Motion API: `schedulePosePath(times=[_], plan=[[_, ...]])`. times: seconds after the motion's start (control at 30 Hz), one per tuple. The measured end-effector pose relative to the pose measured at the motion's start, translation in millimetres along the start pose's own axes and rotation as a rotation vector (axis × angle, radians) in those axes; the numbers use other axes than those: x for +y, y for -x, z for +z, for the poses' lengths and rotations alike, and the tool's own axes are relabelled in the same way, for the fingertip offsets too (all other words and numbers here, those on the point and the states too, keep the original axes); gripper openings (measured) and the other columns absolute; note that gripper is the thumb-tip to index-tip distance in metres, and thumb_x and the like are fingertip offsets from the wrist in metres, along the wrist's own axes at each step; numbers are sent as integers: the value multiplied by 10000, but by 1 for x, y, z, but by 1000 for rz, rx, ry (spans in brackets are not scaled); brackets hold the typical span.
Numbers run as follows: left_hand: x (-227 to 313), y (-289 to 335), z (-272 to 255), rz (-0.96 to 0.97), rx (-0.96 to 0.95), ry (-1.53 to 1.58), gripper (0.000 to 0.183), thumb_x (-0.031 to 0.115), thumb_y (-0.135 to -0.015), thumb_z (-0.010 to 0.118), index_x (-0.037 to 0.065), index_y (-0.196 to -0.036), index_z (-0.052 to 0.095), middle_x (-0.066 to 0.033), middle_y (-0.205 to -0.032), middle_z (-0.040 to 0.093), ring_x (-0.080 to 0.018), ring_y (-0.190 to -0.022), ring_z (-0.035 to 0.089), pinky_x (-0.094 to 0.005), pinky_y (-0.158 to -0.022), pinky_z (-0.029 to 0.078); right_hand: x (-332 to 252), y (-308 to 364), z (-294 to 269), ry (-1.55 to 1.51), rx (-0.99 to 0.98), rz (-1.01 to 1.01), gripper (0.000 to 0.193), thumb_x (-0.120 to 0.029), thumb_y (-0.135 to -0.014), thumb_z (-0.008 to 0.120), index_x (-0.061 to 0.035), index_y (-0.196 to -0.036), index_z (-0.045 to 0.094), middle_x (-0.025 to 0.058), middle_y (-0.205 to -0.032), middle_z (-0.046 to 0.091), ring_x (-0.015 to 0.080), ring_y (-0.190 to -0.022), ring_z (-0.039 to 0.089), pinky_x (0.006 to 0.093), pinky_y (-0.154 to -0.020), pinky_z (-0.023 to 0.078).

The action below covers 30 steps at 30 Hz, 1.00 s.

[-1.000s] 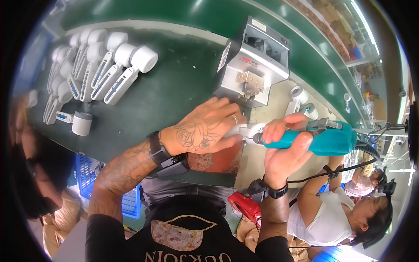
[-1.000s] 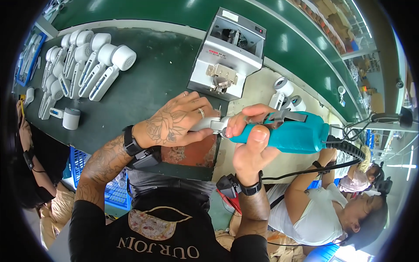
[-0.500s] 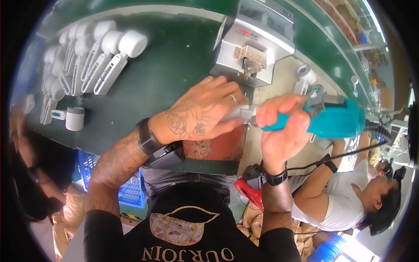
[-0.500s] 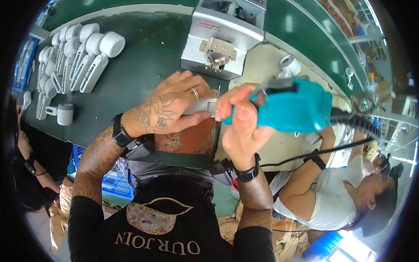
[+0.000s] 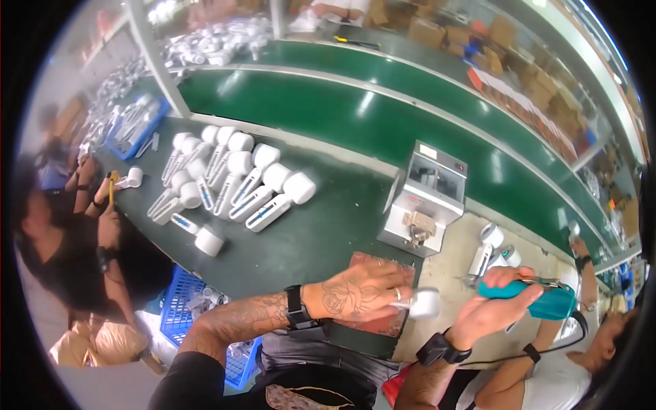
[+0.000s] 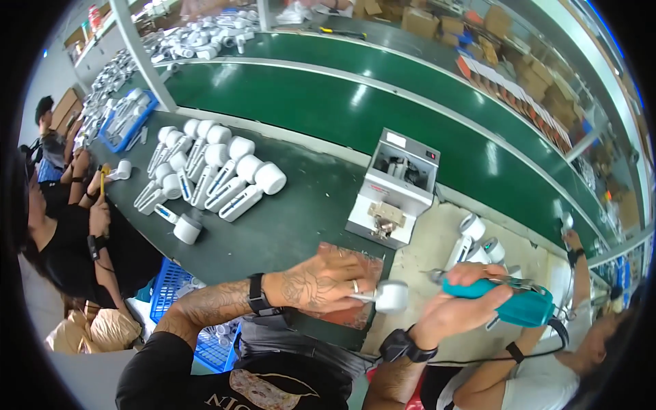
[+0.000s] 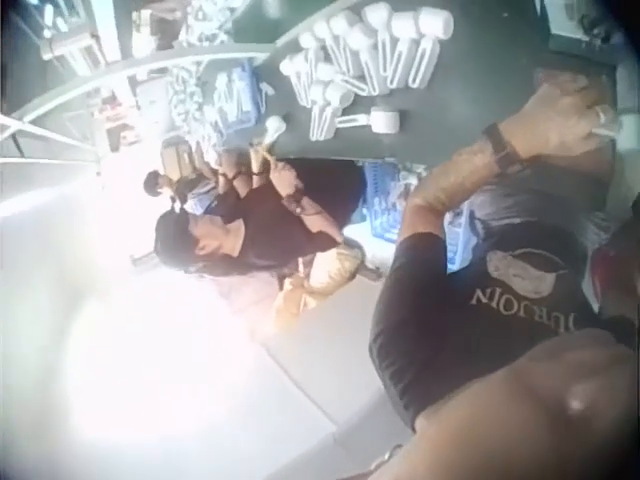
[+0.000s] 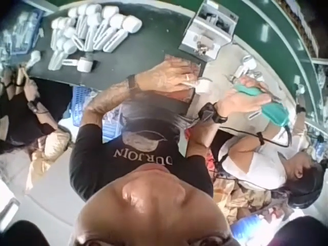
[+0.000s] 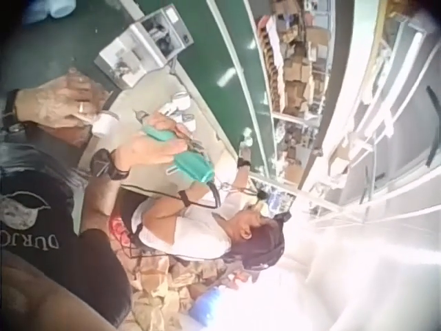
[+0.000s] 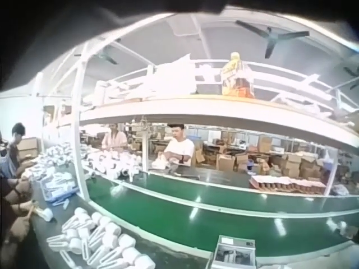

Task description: Assembling small white electronic components using an electric screwdriver on a factory line.

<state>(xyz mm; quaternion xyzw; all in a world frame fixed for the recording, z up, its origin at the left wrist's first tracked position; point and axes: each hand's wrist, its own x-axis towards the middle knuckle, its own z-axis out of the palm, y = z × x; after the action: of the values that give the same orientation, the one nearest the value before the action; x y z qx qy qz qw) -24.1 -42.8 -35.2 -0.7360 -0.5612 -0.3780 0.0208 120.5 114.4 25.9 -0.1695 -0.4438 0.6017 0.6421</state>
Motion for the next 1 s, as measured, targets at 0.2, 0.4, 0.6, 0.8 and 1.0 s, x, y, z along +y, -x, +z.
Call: schedulePosePath(times=[0.2, 0.4, 0.6, 0.8, 1.0], plan=[[6, 28, -28, -287, -44, 180, 362, 187, -830, 738, 82, -1139, 583, -105, -1104, 637, -309, -1030, 606, -423, -899, 516, 31, -30, -9, 190, 5, -113, 346, -345, -1065, 493, 1, -1050, 513, 34, -718, 463, 137, -654, 468, 278, -621, 388], [0, 73, -97, -606, 300, 82, 442, 169, -780, 845, 82, -1161, 638, -86, -1051, 673, -236, -945, 669, -337, -821, 546, 54, -16, -44, 490, -45, -174, 445, -410, -1028, 534, 24, -1125, 543, 51, -709, 514, 155, -657, 508, 268, -636, 431], [-34, 179, -203, -967, 601, -322, 372, 191, -866, 774, 8, -1160, 637, -87, -1082, 696, -141, -972, 647, -302, -896, 504, 59, 7, -31, 457, -189, -64, 409, -365, -1050, 479, 31, -1138, 529, 77, -736, 514, 174, -689, 509, 298, -658, 438], [-91, 303, -294, -1232, 819, -503, 388, 236, -868, 772, -44, -1111, 657, -102, -960, 708, -142, -871, 658, -283, -801, 521, 58, 12, -29, 399, -200, -49, 379, -327, -1061, 474, 40, -1129, 544, 42, -721, 497, 140, -677, 489, 274, -637, 420], [-139, 372, -333, -1332, 720, -981, 424, 365, -779, 783, 23, -1013, 695, -186, -977, 718, -317, -930, 690, -401, -824, 528, 60, 15, -26, 412, -172, -74, 473, -417, -1026, 530, 38, -1153, 508, 51, -707, 515, 149, -650, 499, 278, -609, 427]])
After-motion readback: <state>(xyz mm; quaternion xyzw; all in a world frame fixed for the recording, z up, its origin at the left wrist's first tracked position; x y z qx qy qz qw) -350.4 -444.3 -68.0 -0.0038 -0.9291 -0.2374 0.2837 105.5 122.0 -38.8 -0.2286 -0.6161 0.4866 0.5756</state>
